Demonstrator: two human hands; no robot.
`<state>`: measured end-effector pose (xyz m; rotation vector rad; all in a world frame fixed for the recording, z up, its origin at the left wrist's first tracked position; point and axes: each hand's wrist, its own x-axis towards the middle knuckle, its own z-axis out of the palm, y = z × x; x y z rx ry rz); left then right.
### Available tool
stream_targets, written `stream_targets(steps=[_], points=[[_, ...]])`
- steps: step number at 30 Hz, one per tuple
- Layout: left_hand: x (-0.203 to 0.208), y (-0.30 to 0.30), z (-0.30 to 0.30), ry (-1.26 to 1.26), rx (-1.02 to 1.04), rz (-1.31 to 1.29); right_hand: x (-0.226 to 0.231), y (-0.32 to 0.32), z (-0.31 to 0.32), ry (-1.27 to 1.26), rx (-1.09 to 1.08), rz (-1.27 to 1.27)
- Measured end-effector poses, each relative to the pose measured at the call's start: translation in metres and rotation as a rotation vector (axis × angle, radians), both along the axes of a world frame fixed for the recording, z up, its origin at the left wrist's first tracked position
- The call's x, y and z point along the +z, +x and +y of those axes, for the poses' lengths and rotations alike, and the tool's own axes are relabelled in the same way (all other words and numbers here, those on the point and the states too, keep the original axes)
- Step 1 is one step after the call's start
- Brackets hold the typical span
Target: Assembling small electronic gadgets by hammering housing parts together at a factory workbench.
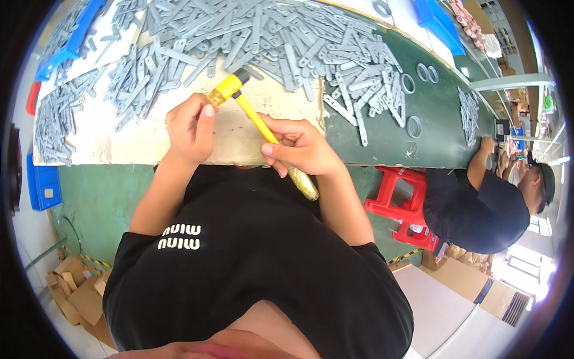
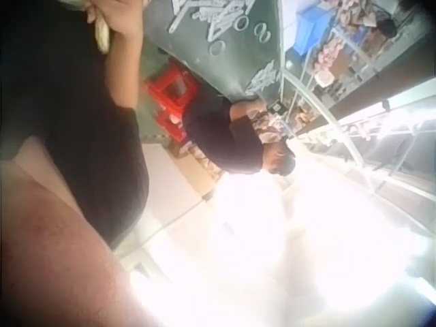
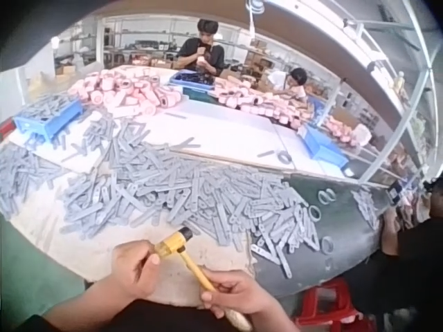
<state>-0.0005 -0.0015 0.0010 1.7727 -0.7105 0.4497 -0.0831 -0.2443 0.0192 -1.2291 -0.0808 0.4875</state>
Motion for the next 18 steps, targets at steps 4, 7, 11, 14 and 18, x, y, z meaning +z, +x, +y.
stream_targets(steps=[4,7,11,14,18], points=[[-0.005,-0.003,0.003,-0.023,-0.049,0.107,0.001,0.000,-0.001,0.006,0.020,0.019],[-0.011,0.001,-0.002,-0.172,-0.181,0.144,-0.003,-0.001,-0.004,0.026,0.042,-0.022],[-0.002,0.002,-0.001,-0.080,-0.238,0.050,-0.002,-0.001,-0.005,-0.016,0.105,-0.036],[0.001,-0.003,-0.004,-0.011,-0.168,0.108,0.000,0.000,-0.004,-0.037,0.127,-0.019],[-0.002,0.001,-0.003,0.011,-0.156,0.009,-0.003,-0.001,-0.006,-0.006,0.128,-0.019]])
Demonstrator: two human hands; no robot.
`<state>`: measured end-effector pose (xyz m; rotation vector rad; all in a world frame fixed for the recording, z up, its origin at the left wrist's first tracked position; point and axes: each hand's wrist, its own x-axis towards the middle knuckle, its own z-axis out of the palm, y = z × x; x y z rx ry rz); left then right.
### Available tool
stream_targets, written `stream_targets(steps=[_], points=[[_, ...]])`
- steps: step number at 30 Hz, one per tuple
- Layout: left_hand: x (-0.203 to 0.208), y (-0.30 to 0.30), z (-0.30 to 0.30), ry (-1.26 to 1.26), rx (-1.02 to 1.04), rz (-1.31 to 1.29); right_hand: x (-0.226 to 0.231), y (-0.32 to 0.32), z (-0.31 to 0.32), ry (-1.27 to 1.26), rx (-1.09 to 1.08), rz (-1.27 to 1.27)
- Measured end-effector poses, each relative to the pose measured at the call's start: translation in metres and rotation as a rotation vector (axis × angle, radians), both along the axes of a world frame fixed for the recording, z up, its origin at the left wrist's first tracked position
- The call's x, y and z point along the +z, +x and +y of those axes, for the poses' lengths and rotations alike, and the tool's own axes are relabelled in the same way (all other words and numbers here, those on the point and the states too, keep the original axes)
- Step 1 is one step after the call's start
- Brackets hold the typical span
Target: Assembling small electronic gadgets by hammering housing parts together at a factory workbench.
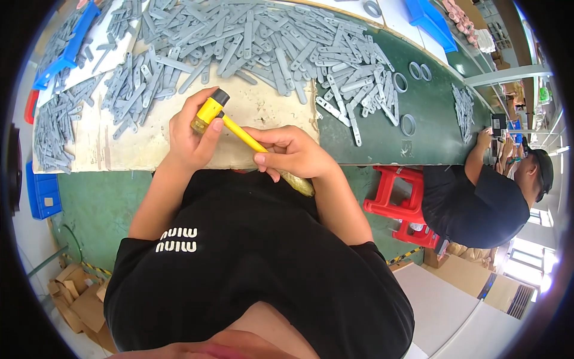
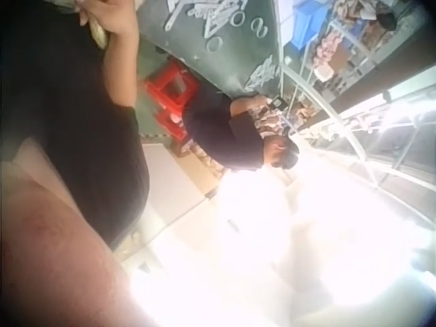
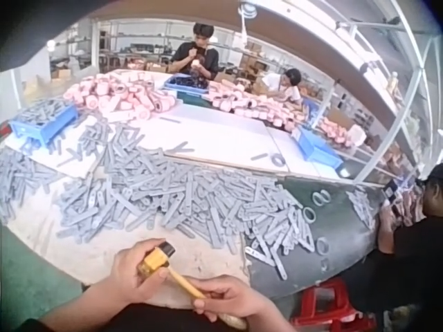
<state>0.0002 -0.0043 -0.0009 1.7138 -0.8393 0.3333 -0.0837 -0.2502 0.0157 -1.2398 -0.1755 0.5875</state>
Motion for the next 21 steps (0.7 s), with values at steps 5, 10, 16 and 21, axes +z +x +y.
stream_targets(steps=[5,10,16,21], points=[[0.004,-0.001,0.002,-0.039,-0.029,0.012,0.001,0.000,0.000,0.006,0.008,-0.017],[-0.006,-0.001,0.000,-0.117,-0.059,0.025,0.002,0.001,0.001,-0.030,0.019,-0.013],[-0.015,-0.002,-0.004,-0.152,0.033,-0.038,-0.001,0.002,0.006,0.032,0.006,-0.152],[-0.015,0.000,-0.004,-0.164,0.034,-0.038,0.006,0.005,0.002,-0.027,0.065,-0.055]])
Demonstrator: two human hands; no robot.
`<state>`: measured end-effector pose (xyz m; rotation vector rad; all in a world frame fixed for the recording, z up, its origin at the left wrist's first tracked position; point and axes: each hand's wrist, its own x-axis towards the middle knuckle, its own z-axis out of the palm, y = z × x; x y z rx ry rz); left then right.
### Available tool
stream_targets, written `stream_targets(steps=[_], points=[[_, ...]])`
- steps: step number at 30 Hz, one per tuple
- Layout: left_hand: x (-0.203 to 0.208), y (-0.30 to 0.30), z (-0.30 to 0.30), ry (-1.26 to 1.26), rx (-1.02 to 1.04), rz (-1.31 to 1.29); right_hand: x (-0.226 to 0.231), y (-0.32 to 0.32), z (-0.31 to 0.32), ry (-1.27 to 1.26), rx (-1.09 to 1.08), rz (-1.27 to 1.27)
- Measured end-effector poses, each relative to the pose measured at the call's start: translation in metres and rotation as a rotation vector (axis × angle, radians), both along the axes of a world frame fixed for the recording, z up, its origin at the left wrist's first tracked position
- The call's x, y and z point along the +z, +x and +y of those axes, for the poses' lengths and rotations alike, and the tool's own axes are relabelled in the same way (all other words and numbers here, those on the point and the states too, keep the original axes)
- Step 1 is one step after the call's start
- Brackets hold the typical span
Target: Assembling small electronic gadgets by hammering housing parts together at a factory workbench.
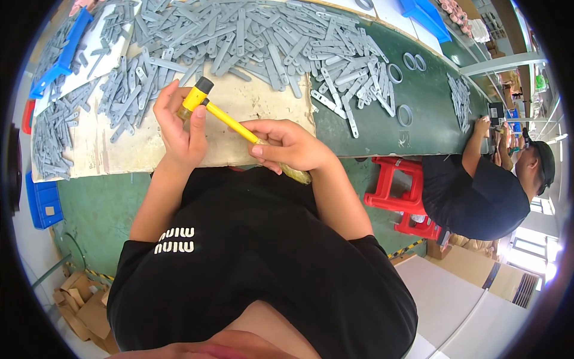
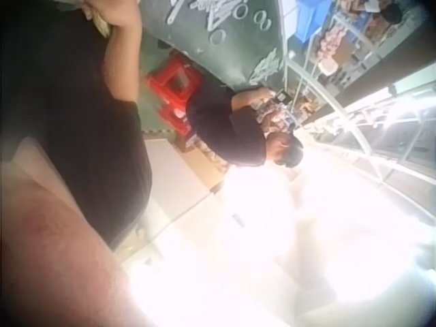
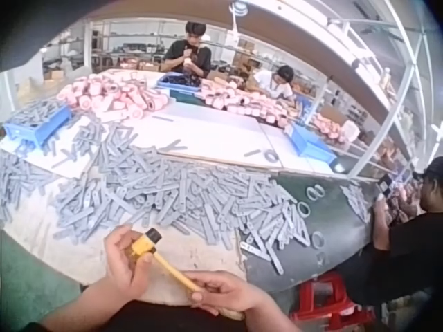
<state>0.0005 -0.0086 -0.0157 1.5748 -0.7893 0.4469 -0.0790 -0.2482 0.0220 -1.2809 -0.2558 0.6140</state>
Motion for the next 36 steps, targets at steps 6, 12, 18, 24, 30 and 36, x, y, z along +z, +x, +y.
stream_targets(steps=[6,12,18,24,30,36], points=[[0.003,0.003,0.004,-0.076,-0.031,0.031,-0.008,-0.003,0.000,0.044,-0.094,0.042],[0.004,-0.001,-0.001,0.018,0.021,0.073,-0.017,-0.010,-0.002,0.209,-0.233,-0.275],[0.003,0.000,-0.001,0.012,0.010,0.098,-0.022,-0.007,-0.004,0.545,-0.444,-0.264],[0.002,-0.001,-0.001,0.049,0.027,0.101,-0.011,-0.002,0.002,0.092,-0.334,-0.106],[0.004,-0.002,-0.001,0.045,0.058,0.102,-0.017,-0.007,-0.005,0.098,-0.164,-0.184],[-0.001,0.002,0.003,0.051,0.007,0.064,-0.018,-0.004,-0.012,0.264,0.014,-0.341]])
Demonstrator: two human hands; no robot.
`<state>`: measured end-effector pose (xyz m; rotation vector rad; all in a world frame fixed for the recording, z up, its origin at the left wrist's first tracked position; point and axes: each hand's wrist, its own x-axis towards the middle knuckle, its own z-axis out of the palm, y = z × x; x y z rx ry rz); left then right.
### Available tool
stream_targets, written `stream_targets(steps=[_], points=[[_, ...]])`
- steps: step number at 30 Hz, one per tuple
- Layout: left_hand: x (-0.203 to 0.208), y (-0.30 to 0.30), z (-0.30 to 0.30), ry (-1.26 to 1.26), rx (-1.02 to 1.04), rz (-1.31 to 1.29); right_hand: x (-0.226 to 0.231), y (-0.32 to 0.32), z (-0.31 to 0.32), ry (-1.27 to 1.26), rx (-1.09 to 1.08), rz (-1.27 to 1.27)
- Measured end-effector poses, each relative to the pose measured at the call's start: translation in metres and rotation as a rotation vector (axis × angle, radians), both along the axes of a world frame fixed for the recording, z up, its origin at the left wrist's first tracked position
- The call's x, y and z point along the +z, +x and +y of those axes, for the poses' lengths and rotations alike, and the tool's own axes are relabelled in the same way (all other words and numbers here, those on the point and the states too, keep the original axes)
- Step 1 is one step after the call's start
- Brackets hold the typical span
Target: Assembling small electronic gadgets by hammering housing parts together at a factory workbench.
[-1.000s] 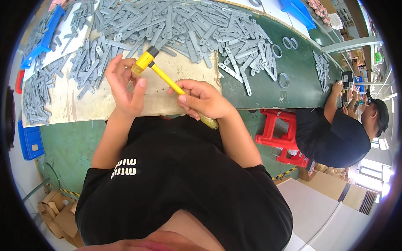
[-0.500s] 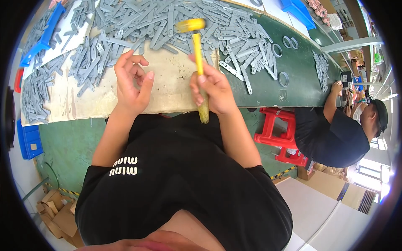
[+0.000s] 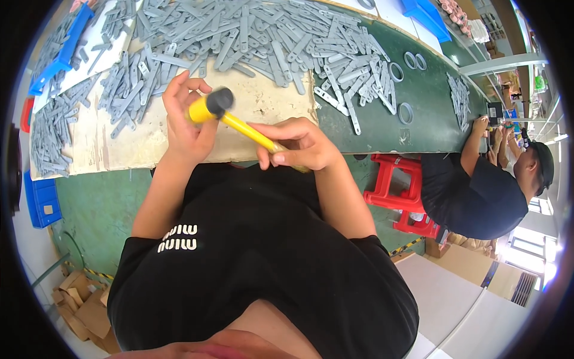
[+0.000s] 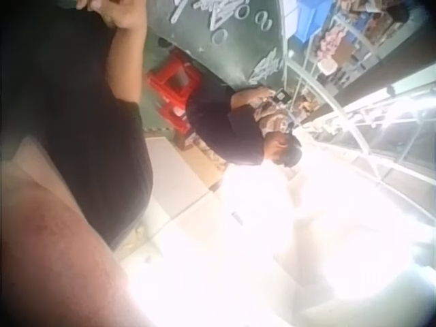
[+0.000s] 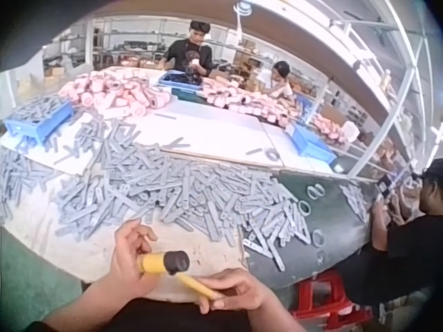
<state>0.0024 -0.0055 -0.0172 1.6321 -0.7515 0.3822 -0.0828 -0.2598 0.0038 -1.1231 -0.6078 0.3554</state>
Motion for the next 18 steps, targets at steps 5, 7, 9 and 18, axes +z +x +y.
stream_targets(steps=[5,7,9,18], points=[[0.006,-0.003,-0.004,0.032,0.022,0.049,-0.010,-0.026,0.014,0.402,-0.053,0.171],[0.008,-0.003,-0.005,0.073,0.025,0.067,0.016,-0.049,0.030,0.404,-0.154,0.351],[0.007,-0.003,-0.003,0.085,0.017,0.065,0.023,-0.065,0.009,0.052,-0.194,0.378],[0.011,-0.005,-0.008,0.184,0.006,0.064,0.011,-0.077,-0.022,0.440,-0.156,0.014]])
